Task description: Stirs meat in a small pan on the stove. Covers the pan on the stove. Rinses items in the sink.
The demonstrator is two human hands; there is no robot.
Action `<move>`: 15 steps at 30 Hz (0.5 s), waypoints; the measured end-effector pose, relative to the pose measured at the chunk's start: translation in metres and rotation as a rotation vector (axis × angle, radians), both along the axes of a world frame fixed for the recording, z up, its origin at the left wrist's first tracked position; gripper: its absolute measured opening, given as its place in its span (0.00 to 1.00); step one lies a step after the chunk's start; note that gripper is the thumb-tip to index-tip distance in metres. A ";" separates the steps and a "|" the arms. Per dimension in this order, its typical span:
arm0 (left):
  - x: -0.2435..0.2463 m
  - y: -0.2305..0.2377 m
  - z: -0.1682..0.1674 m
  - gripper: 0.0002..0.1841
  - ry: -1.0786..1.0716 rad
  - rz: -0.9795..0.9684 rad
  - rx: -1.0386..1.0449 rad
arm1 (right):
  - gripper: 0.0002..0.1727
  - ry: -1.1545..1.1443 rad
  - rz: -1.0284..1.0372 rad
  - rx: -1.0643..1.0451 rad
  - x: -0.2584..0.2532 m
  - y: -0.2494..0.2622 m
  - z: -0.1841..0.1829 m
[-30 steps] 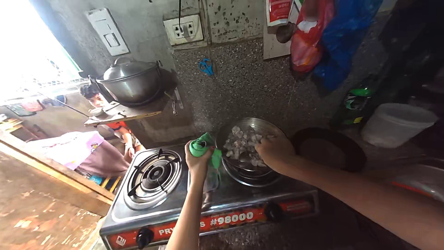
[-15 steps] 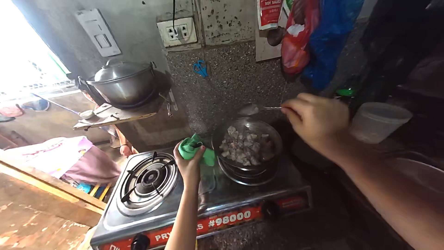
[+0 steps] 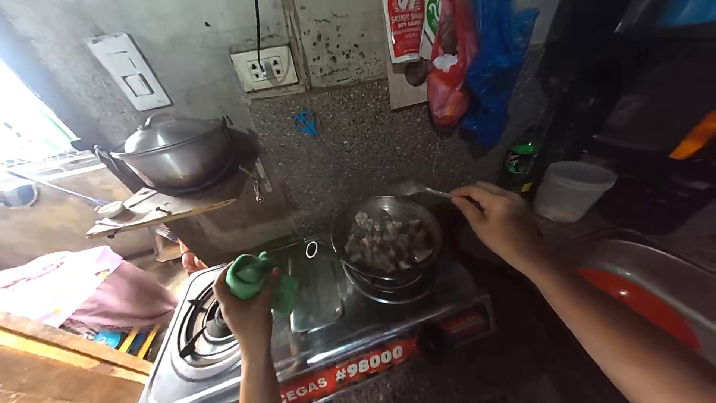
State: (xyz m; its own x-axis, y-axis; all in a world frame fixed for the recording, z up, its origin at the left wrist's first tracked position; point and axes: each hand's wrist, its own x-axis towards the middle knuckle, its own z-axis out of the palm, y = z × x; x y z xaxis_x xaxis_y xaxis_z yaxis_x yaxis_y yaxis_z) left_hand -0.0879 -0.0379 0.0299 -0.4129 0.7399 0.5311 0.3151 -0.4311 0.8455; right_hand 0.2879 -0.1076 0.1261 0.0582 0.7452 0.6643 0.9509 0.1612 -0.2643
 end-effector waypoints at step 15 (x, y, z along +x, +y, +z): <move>0.029 -0.067 -0.012 0.32 0.792 -0.237 -0.200 | 0.11 0.441 -0.271 -0.295 0.085 -0.101 -0.061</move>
State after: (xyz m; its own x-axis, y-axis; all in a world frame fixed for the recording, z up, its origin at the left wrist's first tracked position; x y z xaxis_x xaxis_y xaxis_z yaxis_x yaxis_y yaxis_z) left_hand -0.0593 -0.1054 0.0183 0.2032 0.8706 0.4480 0.7661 -0.4264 0.4810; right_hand 0.3729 -0.2088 0.0649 0.4951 0.8151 0.3010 0.7383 -0.2120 -0.6403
